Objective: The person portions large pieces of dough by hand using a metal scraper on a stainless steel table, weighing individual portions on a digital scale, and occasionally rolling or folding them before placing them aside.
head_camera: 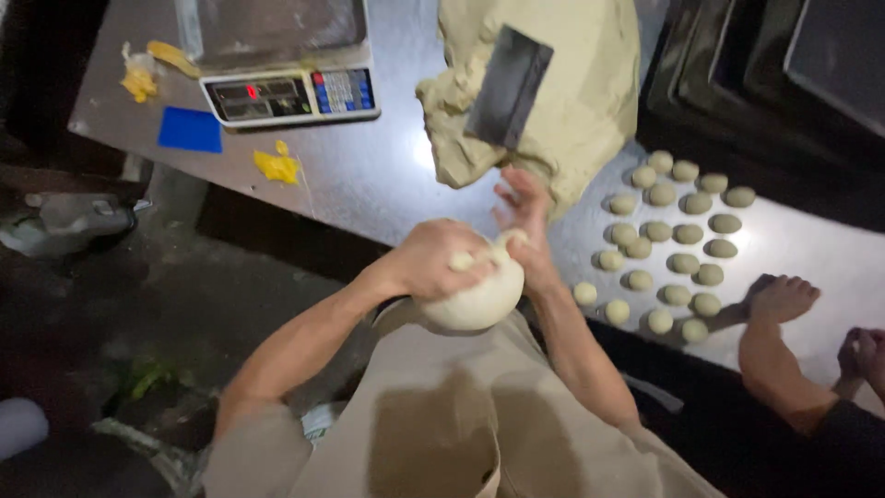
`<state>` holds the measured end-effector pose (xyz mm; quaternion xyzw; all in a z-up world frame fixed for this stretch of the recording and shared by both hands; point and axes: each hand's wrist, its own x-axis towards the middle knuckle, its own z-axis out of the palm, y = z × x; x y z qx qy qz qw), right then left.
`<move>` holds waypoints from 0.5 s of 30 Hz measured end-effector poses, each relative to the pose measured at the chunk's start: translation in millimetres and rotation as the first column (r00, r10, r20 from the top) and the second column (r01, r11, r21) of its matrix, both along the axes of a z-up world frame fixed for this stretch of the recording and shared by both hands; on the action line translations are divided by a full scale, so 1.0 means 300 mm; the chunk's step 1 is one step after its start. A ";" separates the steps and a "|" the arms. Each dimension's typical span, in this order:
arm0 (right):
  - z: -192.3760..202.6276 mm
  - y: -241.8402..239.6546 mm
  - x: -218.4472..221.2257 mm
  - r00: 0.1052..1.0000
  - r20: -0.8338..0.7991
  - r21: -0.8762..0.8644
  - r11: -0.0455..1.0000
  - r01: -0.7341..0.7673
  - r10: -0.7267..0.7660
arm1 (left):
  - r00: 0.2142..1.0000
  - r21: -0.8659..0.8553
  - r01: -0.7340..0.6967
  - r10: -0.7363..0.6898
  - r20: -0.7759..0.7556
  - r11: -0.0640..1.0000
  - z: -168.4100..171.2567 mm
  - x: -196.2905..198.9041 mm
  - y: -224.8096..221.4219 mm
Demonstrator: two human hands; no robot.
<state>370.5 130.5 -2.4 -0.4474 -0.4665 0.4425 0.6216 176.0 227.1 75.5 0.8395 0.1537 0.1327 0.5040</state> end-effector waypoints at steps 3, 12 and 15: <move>-0.114 0.104 -0.087 0.944 -0.189 0.016 0.963 -0.271 0.269 | 0.962 0.123 0.270 -0.272 0.001 0.955 0.075 0.057 0.085; -0.097 0.588 0.053 0.995 0.025 -0.185 0.977 0.104 -0.101 | 0.976 -0.372 0.178 -0.116 0.183 0.911 -0.021 0.022 0.689; -0.015 0.972 0.197 0.938 0.097 -0.043 0.941 0.337 -0.332 | 0.720 0.016 -0.618 0.558 0.413 0.786 -0.124 -0.256 0.792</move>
